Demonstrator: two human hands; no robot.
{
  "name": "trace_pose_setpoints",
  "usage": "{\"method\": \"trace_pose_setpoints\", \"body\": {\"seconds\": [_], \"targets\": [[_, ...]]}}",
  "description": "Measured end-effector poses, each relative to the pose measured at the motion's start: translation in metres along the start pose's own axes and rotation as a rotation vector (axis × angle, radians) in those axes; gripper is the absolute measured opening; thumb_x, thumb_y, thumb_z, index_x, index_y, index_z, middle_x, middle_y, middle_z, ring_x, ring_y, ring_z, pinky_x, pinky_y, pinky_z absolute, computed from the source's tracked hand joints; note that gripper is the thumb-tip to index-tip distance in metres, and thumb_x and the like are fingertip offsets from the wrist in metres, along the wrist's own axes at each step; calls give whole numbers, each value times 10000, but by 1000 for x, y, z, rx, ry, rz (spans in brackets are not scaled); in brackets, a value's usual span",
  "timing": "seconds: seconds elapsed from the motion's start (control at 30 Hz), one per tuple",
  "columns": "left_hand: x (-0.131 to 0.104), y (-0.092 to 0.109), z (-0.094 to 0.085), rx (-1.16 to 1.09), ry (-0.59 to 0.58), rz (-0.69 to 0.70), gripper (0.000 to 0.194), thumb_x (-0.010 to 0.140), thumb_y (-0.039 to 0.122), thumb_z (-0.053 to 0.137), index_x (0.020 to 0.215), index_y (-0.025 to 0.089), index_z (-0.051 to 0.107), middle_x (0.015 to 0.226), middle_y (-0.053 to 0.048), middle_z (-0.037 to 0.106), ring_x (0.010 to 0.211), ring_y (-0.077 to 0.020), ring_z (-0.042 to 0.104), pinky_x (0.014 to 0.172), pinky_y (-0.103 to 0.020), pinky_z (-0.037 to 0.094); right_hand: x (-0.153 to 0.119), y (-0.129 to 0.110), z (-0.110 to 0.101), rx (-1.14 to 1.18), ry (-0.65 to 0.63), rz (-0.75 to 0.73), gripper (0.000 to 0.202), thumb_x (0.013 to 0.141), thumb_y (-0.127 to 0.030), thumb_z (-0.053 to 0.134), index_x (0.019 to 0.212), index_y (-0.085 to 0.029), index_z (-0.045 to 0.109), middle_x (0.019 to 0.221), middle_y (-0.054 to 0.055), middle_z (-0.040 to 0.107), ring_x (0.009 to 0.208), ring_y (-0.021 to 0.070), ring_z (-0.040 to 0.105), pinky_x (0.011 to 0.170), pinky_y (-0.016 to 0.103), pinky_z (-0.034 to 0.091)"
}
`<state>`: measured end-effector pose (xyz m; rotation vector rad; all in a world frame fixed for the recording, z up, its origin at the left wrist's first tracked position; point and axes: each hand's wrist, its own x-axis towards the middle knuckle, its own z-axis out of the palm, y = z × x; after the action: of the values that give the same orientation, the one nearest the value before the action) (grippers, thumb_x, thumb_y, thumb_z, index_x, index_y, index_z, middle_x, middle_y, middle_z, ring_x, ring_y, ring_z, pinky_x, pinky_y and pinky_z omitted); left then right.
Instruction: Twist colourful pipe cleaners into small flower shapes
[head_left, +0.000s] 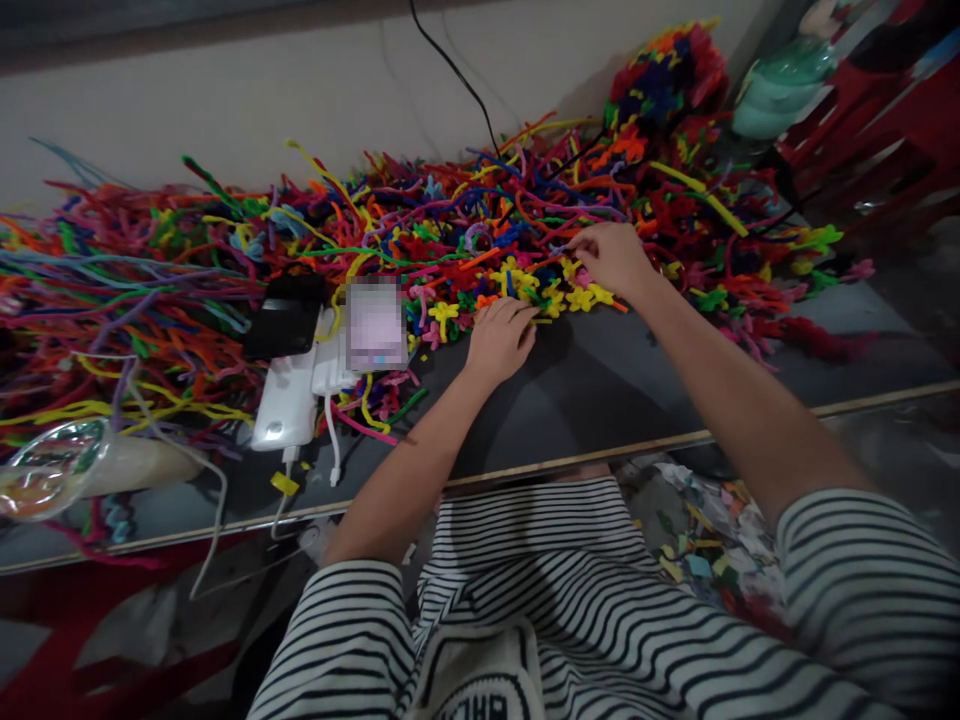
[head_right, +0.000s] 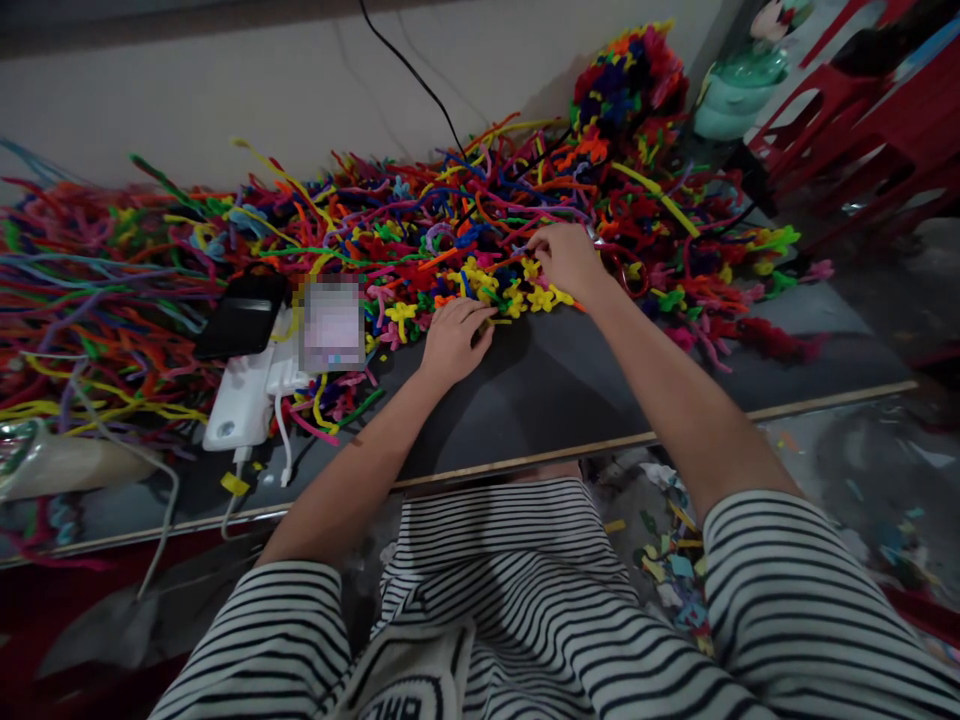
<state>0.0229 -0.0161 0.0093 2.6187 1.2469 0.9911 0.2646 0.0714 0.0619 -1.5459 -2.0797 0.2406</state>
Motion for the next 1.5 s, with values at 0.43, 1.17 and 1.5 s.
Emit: {"method": "trace_pose_setpoints", "body": {"seconds": [0.43, 1.17, 1.5], "targets": [[-1, 0, -1, -28, 212, -153, 233, 927, 180, 521, 1084, 230, 685, 1051, -96, 754, 1110, -277, 660, 981, -447, 428, 14, -1, -1, -28, 61, -50, 267, 941, -331, 594, 1125, -207, 743, 1142, 129, 733, 1124, 331, 664, 1051, 539, 507], [-1, 0, -5, -67, 111, -3, 224, 937, 196, 484, 1010, 196, 695, 965, -96, 738, 994, -234, 657, 868, -381, 483, 116, -26, -8, 7, 60, -91, 390, 899, 29, 538, 1261, -66, 646, 1154, 88, 751, 966, 90, 645, 948, 260, 483], [-1, 1, -5, -49, 43, 34, 295, 985, 235, 441, 1096, 157, 703, 996, -127, 736, 1077, -256, 642, 890, -390, 485, 114, -96, 22, -251, -268, -83, 273, 826, -133, 712, 1093, -160, 765, 1269, 57, 726, 1339, 317, 539, 1195, 682, 110]]}}
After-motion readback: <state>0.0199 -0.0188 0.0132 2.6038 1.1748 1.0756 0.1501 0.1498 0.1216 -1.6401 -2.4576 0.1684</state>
